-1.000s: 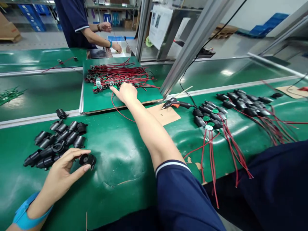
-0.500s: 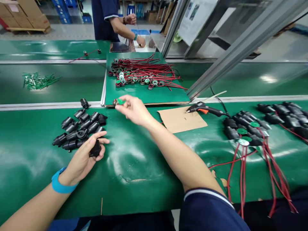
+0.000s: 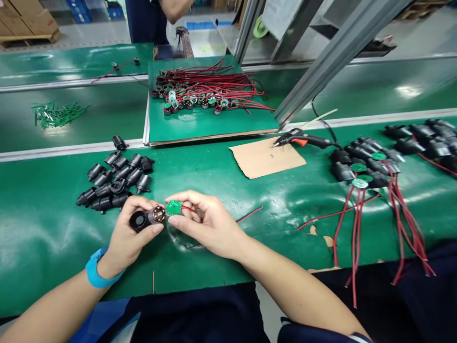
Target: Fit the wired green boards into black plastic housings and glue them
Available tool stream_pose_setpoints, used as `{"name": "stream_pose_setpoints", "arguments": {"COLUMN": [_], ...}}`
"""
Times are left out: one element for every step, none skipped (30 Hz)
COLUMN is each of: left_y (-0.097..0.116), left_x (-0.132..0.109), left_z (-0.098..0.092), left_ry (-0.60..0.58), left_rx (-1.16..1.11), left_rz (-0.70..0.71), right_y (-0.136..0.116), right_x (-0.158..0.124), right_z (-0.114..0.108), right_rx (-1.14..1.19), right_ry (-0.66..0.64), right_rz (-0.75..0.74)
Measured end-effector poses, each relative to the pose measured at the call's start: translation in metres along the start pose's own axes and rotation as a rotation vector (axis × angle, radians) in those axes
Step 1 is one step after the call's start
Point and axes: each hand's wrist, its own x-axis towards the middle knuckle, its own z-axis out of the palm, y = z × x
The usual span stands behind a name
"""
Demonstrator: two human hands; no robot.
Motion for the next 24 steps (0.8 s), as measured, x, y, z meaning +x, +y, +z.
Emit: {"name": "stream_pose_setpoints", "arguments": {"left_y": [-0.002,-0.003,-0.005,-0.006,-0.007,-0.007,-0.007,-0.006,-0.005,-0.004,-0.002,0.0,0.001,0.002,0.003,0.003,0.003,0.002,0.002,0.001,0.001,0.001,0.001,0.002], "left_x": [-0.002,-0.003,-0.004,-0.005,-0.006,-0.006,-0.006,-0.006,-0.006,-0.006,-0.005,-0.004,-0.004,-0.003,-0.001,0.0,0.001,0.001,0.002,0.002,0.002,0.002,0.001,0.0], "left_z": [-0.001,-0.004,-0.007,-0.011,-0.016,-0.019,-0.022,-0.024,-0.023,-0.022,-0.019,-0.015,-0.012,-0.008,-0.006,-0.005,-0.004,-0.005,-0.005,-0.006,-0.007,-0.007,-0.006,-0.005], "left_ry": [0.048,0.076,0.079,0.06,0.028,-0.004,-0.032,-0.053,-0.068,-0.076,-0.081,-0.087,-0.094,-0.099,-0.104,-0.109,-0.114,-0.114,-0.114,-0.114,-0.116,-0.117,-0.12,-0.117], "left_rx": [0.135,0.267,0.392,0.506,0.609,0.698,0.767,0.813,0.832,0.827,0.792,0.727,0.642,0.546,0.451,0.366,0.296,0.242,0.201,0.166,0.139,0.118,0.102,0.088], "left_rz": [0.162,0.32,0.464,0.594,0.702,0.785,0.844,0.882,0.894,0.873,0.813,0.722,0.604,0.475,0.354,0.253,0.175,0.115,0.066,0.023,-0.02,-0.059,-0.095,-0.123], "right_y": [0.003,0.006,0.009,0.011,0.013,0.015,0.016,0.017,0.018,0.019,0.02,0.02,0.02,0.02,0.019,0.018,0.017,0.016,0.016,0.017,0.017,0.019,0.02,0.022], "right_x": [0.0,0.0,0.0,0.001,0.002,0.003,0.004,0.005,0.006,0.006,0.007,0.007,0.007,0.006,0.006,0.005,0.004,0.003,0.002,0.001,0.0,-0.001,-0.001,-0.001], "right_z": [0.001,0.003,0.005,0.007,0.009,0.011,0.013,0.014,0.014,0.014,0.013,0.011,0.008,0.006,0.004,0.003,0.002,0.002,0.002,0.003,0.005,0.007,0.008,0.01], "right_rx": [0.039,0.079,0.123,0.17,0.22,0.267,0.309,0.338,0.353,0.349,0.319,0.261,0.18,0.087,-0.008,-0.095,-0.165,-0.219,-0.266,-0.309,-0.352,-0.398,-0.445,-0.491], "right_ry": [0.003,-0.008,-0.027,-0.045,-0.061,-0.07,-0.072,-0.068,-0.057,-0.039,-0.011,0.029,0.073,0.119,0.159,0.193,0.219,0.238,0.252,0.264,0.276,0.287,0.297,0.307], "right_rz": [0.009,0.018,0.032,0.052,0.076,0.101,0.124,0.145,0.156,0.154,0.14,0.111,0.069,0.021,-0.029,-0.076,-0.123,-0.166,-0.21,-0.259,-0.313,-0.369,-0.425,-0.476]}}
